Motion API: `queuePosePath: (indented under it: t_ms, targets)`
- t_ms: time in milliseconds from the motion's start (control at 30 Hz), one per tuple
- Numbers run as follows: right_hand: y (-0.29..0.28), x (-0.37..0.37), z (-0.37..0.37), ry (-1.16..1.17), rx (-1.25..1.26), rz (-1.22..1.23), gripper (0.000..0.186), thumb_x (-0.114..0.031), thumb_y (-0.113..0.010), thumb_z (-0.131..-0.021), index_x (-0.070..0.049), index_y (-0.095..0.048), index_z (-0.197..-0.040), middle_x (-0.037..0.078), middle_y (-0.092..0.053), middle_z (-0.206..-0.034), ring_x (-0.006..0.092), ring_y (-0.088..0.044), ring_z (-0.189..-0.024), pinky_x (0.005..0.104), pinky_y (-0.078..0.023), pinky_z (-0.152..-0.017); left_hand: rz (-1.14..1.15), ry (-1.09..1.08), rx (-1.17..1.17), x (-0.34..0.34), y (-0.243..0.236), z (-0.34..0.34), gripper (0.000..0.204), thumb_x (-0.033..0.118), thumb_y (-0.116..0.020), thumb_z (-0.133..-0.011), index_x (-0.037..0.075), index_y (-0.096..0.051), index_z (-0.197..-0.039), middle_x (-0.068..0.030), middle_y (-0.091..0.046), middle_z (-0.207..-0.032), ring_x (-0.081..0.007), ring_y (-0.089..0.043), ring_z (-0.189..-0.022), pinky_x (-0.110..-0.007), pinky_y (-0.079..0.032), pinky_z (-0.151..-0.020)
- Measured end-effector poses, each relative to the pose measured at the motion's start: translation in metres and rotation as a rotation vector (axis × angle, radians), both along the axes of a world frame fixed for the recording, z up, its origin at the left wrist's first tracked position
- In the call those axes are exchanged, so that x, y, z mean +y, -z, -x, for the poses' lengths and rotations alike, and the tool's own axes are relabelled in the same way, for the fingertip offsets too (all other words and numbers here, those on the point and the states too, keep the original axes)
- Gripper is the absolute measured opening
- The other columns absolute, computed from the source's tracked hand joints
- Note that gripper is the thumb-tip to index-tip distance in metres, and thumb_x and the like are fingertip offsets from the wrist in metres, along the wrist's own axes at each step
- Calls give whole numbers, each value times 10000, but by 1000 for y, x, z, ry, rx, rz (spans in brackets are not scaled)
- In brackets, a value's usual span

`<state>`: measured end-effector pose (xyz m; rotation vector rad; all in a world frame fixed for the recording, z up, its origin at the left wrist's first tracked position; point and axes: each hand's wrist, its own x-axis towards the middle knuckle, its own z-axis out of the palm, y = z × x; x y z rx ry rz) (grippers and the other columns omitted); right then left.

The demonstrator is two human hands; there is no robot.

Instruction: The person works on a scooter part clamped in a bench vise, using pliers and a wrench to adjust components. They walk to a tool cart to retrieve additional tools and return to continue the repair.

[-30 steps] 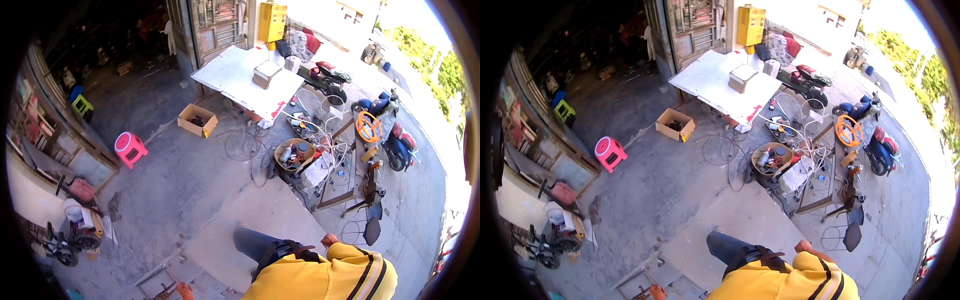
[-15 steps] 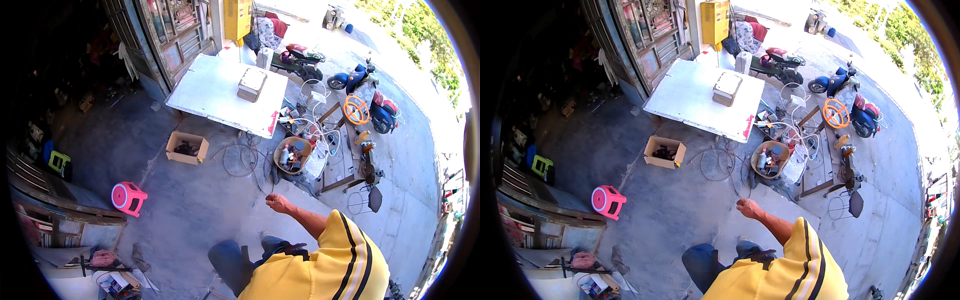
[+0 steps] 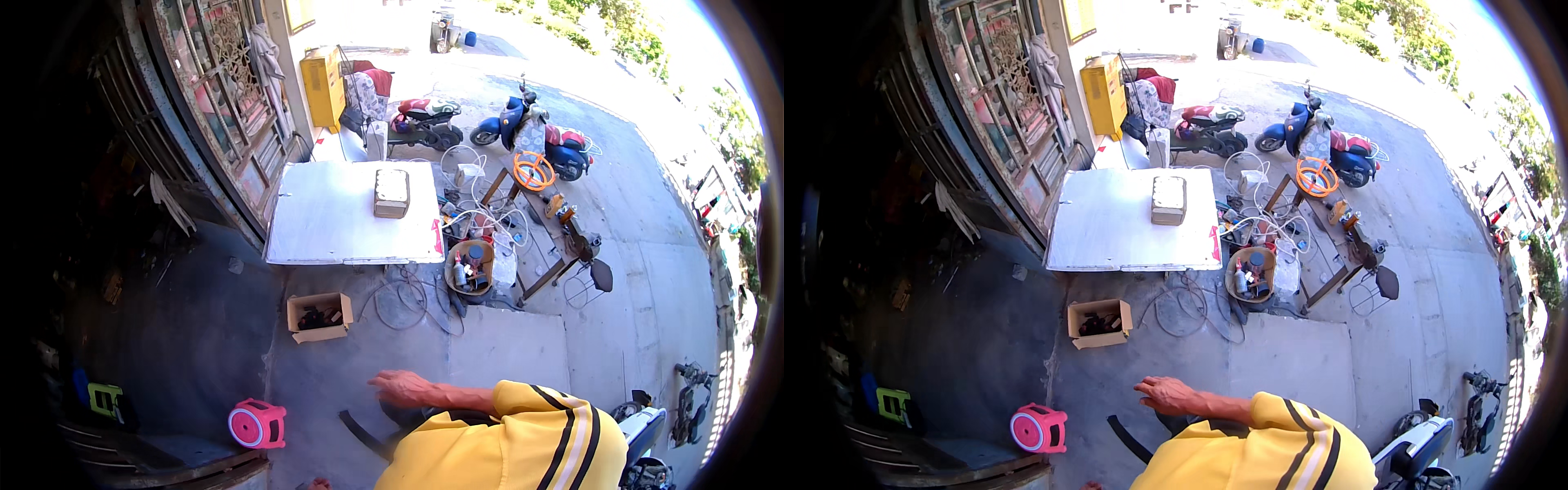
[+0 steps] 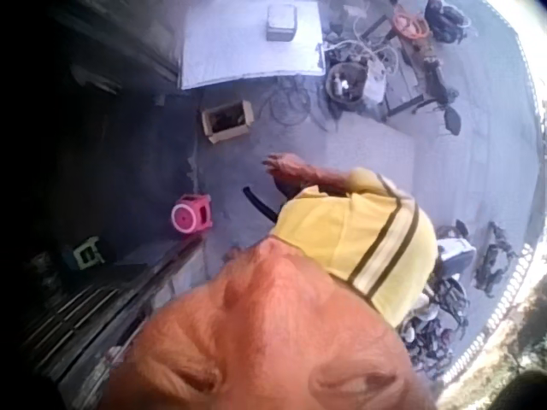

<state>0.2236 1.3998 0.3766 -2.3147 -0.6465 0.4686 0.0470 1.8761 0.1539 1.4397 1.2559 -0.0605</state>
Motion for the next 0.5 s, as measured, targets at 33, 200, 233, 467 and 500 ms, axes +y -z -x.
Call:
queuePosePath:
  t_ms: [33, 200, 233, 467, 500]
  targets:
    - [-7, 17, -13, 12, -22, -35, 454, -327, -552, -1047, -27, -548, -1387, 174, -606, -1298, 369, -610, -1175, 443, -514, -983, 19, -5, -47, 13, -6, -26, 318, -60, -529, -867, -5, -558, -1179, -116, -661, -904, -192, -652, -775, -329, -547, -673]
    - [-49, 129, -98, -115, -204, -171, 566, -382, -570, -1031, -26, -485, -1464, 165, -536, -1444, 369, -506, -1343, 449, -421, -1114, 378, 83, -433, -5, -139, -205, 354, 77, -575, -983, 60, -552, -1335, -112, -658, -1218, -231, -643, -1161, -390, -480, -1054]
    - [-57, 161, -115, -198, -286, -238, 596, -394, -575, -1025, -31, -467, -1486, 164, -514, -1486, 370, -477, -1385, 452, -393, -1147, 488, 76, -537, -29, -171, -237, 337, 87, -585, -993, 27, -550, -1323, -118, -629, -1278, -265, -623, -1174, -374, -500, -1022]
    - [-71, 348, -212, -711, -395, -402, 732, -544, -540, -994, -77, -418, -1545, 169, -457, -1561, 345, -398, -1474, 580, -240, -1221, 1083, 10, -817, -17, -254, -342, 403, 209, -541, -1022, 57, -512, -1393, -105, -578, -1385, -252, -558, -1284, -401, -426, -1108]
    - [-68, 369, -225, -796, -377, -426, 727, -545, -531, -997, -81, -420, -1546, 169, -467, -1550, 347, -410, -1462, 583, -240, -1220, 1089, -41, -860, 2, -256, -350, 408, 227, -532, -1026, 60, -509, -1397, -104, -574, -1390, -252, -550, -1293, -405, -417, -1116]
